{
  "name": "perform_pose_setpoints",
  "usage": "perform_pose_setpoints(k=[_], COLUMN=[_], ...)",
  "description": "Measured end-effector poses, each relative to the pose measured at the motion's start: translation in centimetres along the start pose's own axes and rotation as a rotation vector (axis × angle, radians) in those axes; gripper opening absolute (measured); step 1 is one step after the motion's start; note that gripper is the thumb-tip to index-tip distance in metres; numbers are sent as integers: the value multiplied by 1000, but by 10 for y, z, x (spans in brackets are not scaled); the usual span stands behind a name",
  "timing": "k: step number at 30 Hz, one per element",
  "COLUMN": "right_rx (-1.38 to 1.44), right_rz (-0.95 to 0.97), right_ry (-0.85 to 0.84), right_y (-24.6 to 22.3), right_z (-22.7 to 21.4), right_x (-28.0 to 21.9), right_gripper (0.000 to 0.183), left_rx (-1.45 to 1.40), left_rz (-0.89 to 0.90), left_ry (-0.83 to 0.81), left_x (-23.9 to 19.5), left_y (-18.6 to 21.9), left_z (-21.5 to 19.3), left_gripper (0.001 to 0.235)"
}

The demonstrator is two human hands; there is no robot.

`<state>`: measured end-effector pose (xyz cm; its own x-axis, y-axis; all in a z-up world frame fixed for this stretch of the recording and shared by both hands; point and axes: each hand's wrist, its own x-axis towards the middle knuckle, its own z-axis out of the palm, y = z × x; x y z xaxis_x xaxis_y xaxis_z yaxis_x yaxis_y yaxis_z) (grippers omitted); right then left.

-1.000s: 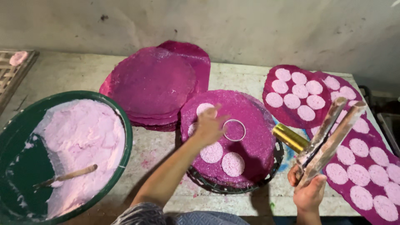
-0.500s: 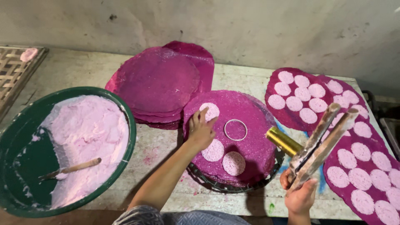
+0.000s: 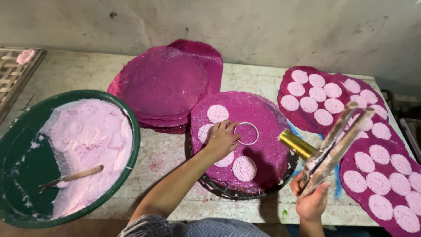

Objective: The person uses a metal pressing tool to scoop pink paste from a green bowl and press it into circular shapes onto large purple sheets, then moves the sheets aside.

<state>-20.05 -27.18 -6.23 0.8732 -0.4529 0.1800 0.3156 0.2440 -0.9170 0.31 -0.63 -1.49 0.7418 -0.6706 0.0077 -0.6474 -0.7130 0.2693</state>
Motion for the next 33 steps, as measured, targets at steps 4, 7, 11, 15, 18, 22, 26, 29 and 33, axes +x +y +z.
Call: perform_pose_setpoints(k=[4, 7, 11, 15, 18, 22, 26, 29, 33], right_rx=[-11, -25, -35, 3, -9, -3, -3, 0, -19], right_rz=[50, 88, 60, 82, 88, 95, 108, 97, 83], right_ry=[-31, -45, -61, -60, -41, -30, -8, -7, 48], right_y=[8, 10, 9, 5, 2, -3, -4, -7, -9], right_z=[13, 24, 30, 30, 26, 19, 16, 14, 12], right_x=[0, 0, -2, -9, -13, -15, -17, -18, -17], right_gripper=[82, 82, 81, 80, 80, 80, 78, 79, 78], left_rx=[-32, -125, -458, -430, -539, -404, -491, -566, -512], left_rz=[41, 106, 151, 231, -5, 168, 122, 142, 25], left_ry=[25, 68, 135, 41, -227, 65, 23, -7, -145], left_x=[7, 20, 38, 45, 40, 33, 32, 34, 31], left_y=[-8, -4, -6, -12, -11, -11, -13, -9, -2], left_z=[24, 49, 77, 75, 60, 40, 37, 35, 18], left_gripper=[37, 43, 31, 17, 9, 21, 35, 43, 43])
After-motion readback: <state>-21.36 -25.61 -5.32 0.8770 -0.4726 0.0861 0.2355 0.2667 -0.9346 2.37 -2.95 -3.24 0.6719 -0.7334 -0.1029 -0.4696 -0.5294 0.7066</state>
